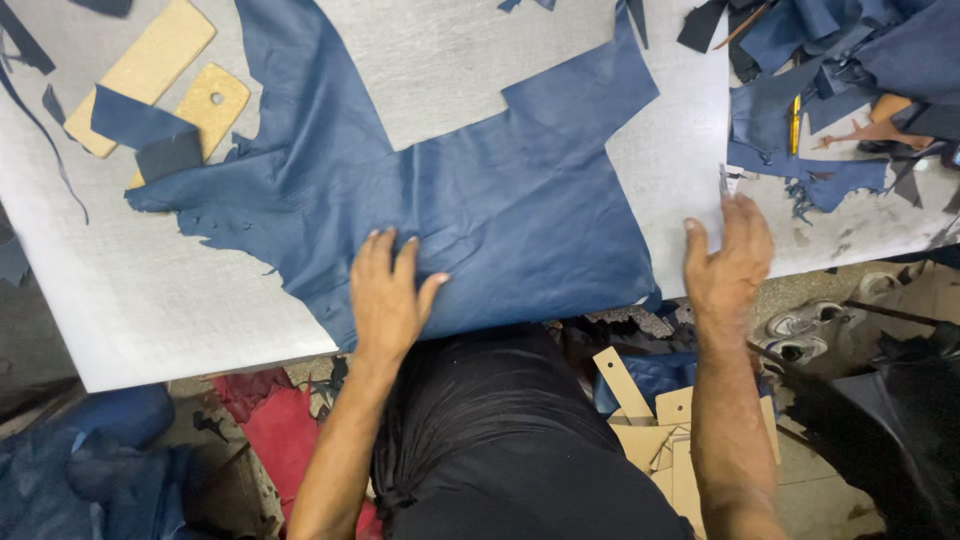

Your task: The person uses a utility knife to cut blue fabric along the edges of cardboard templates placed on a white worktable. They repeatedly position templates, cut around them, remove the cut pieces, and stack them on the table.

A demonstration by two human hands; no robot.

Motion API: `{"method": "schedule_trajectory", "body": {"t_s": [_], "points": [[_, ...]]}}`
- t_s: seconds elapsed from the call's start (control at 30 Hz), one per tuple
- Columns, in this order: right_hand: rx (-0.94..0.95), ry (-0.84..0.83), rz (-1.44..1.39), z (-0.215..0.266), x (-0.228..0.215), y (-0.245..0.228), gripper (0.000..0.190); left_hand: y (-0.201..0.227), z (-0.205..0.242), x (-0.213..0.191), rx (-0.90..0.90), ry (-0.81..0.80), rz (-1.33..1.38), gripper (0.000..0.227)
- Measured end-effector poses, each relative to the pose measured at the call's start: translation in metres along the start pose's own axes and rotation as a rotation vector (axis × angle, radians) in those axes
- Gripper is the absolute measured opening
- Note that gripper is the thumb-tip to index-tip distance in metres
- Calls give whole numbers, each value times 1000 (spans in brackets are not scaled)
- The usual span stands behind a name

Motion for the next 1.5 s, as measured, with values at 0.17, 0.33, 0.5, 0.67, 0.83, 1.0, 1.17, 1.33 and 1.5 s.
{"method": "schedule_trajectory", "body": {"t_s": [0.17,0.33,0.5,0.67,0.83,1.0,1.17,1.33,1.5], "points": [[-493,-309,-273,8,29,-77,49,77,-37,72,434,-246,42,72],[-679,-480,-385,27,55,-115,60,51,-62,73,494,-388,-81,82],[-945,-774,-263,13,68,-146,72,-33,-98,28,167,-332,-142,83],[-760,-1025,322,-108,96,-125,92,-38,-105,22,166,-306,-168,85],[-421,-541,28,-195,128,-63,93,-40,-106,27,112,-330,-159,87],[-447,-498,-16,-193,129,-68,94,-36,-100,27,36,-292,-165,85],[-468,-494,-47,-199,128,-69,96,28,-68,58,216,-354,-122,85],[-473,-440,-10,-192,135,-60,90,72,-40,80,595,-371,-57,88],[-490,-365,53,-194,132,-69,88,-8,-69,35,338,-272,-4,84]]}}
Point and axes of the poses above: each hand's wrist, its own z-axis away from the middle knuckle, its own x-axis out of the palm, y = z × x, the point moved 1 cm from there along -z, towards the middle knuckle, and after that the axes turned 2 degrees about -y, right-handed, at the moved point
